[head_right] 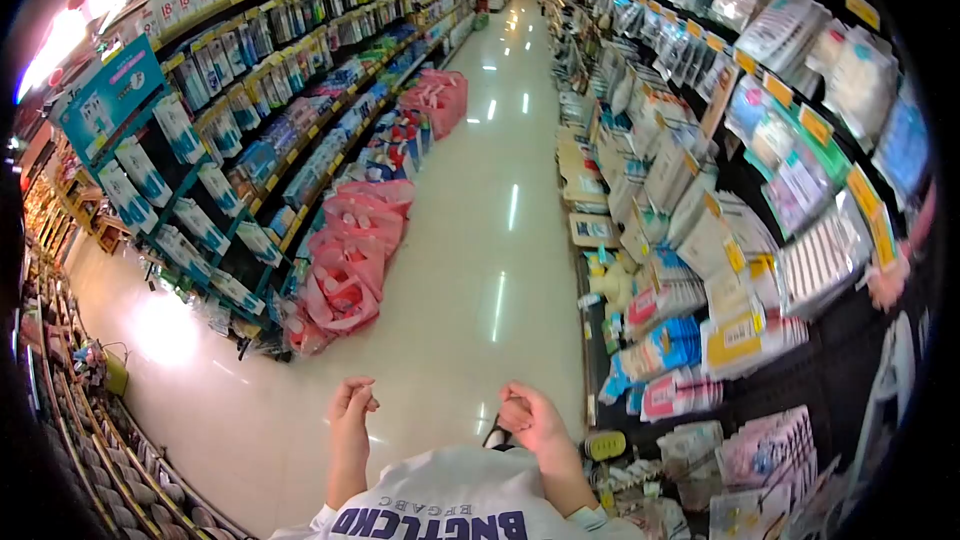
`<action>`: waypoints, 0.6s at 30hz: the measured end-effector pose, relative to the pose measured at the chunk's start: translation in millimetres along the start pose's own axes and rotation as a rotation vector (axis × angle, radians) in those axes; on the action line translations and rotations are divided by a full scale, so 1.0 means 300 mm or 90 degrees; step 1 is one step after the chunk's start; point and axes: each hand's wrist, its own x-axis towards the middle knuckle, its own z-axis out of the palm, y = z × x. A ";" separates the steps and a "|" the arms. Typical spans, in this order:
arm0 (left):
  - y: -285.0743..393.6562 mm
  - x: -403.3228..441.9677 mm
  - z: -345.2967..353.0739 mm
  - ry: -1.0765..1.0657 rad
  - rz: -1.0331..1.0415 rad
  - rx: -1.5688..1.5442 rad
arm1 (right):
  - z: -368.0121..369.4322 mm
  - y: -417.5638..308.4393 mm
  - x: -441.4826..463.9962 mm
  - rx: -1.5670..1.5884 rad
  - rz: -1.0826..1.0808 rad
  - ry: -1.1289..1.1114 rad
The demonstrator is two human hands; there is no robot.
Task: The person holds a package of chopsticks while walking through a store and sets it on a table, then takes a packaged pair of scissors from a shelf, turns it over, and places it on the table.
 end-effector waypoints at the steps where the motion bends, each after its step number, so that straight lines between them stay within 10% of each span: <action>1: 0.003 0.041 0.046 -0.009 0.007 -0.017 | -0.005 -0.065 0.030 0.014 -0.011 0.016; 18: -0.134 0.609 0.601 -0.172 -0.123 0.022 | -0.266 -0.599 0.317 0.126 -0.155 0.126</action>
